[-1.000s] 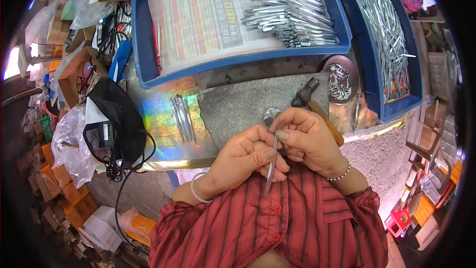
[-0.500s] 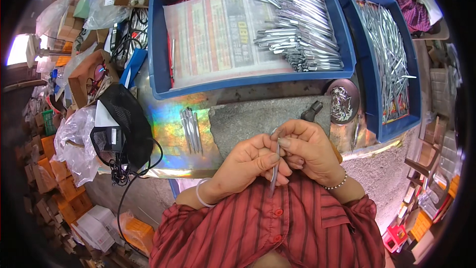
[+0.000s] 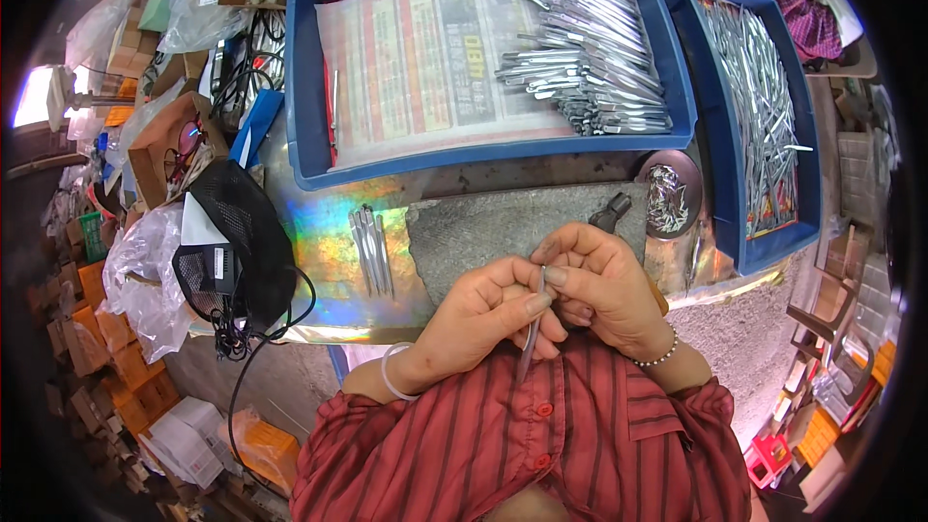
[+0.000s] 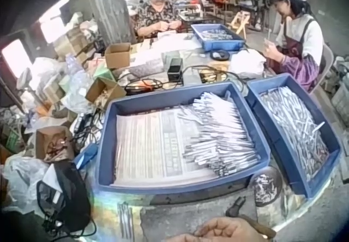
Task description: Manually assembling small metal hardware components using a hammer and a stone anvil block.
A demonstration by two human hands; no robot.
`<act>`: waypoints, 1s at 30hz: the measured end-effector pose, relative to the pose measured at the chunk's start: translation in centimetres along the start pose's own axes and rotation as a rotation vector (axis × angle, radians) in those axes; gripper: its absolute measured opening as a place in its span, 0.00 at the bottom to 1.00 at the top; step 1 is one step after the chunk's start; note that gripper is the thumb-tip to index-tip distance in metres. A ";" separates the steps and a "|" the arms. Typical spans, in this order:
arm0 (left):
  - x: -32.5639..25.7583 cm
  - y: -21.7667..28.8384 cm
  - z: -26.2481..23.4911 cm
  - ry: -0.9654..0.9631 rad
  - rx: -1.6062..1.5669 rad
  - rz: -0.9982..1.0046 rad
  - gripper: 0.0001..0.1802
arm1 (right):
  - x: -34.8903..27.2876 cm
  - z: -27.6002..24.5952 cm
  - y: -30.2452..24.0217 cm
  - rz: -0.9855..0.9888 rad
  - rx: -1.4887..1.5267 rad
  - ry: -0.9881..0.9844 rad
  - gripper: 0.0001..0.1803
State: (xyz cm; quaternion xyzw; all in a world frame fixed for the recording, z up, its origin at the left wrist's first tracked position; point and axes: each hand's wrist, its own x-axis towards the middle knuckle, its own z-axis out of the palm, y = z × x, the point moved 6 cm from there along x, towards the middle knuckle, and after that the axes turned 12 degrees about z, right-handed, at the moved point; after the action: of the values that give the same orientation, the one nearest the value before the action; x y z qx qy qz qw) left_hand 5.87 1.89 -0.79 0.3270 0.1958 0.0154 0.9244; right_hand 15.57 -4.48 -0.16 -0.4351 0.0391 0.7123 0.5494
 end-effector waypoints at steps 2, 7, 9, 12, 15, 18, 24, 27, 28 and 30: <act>0.0 0.0 0.2 -0.006 0.012 -0.012 0.10 | -0.2 -0.3 0.1 0.003 -0.001 0.001 0.09; -0.1 -0.3 0.7 -0.010 0.047 -0.049 0.11 | -0.8 -0.8 0.5 0.007 0.026 0.024 0.09; -0.3 -0.4 0.8 -0.017 0.037 -0.057 0.13 | -1.0 -1.0 0.5 -0.027 0.032 0.026 0.09; -0.4 -0.2 1.1 -0.022 0.044 -0.055 0.15 | -1.7 -1.3 0.4 -0.040 0.052 0.069 0.08; -0.5 -0.2 1.4 -0.014 0.087 -0.033 0.16 | -2.4 -2.0 0.9 -0.021 0.005 0.092 0.08; -0.6 -0.2 1.6 -0.012 0.119 -0.020 0.16 | -2.6 -2.5 1.6 -0.017 0.034 0.086 0.08; -0.7 -0.4 1.8 -0.019 0.127 -0.036 0.17 | -2.7 -2.5 1.9 -0.016 0.037 0.070 0.08; -0.8 -0.5 1.5 -0.044 0.109 -0.061 0.17 | -2.6 -2.3 1.9 -0.016 0.022 0.075 0.07; -0.8 -0.6 1.5 -0.065 0.087 -0.080 0.17 | -2.6 -2.3 1.9 -0.017 0.022 0.074 0.07; -0.8 -0.6 1.4 -0.048 0.101 -0.067 0.17 | -2.4 -2.3 1.9 -0.029 0.015 0.070 0.07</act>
State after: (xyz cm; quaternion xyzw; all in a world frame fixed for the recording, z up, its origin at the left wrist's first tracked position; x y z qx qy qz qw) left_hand 5.64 0.43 0.12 0.3668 0.1847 -0.0333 0.9112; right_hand 15.37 -8.32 -0.80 -0.4561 0.0575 0.6882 0.5613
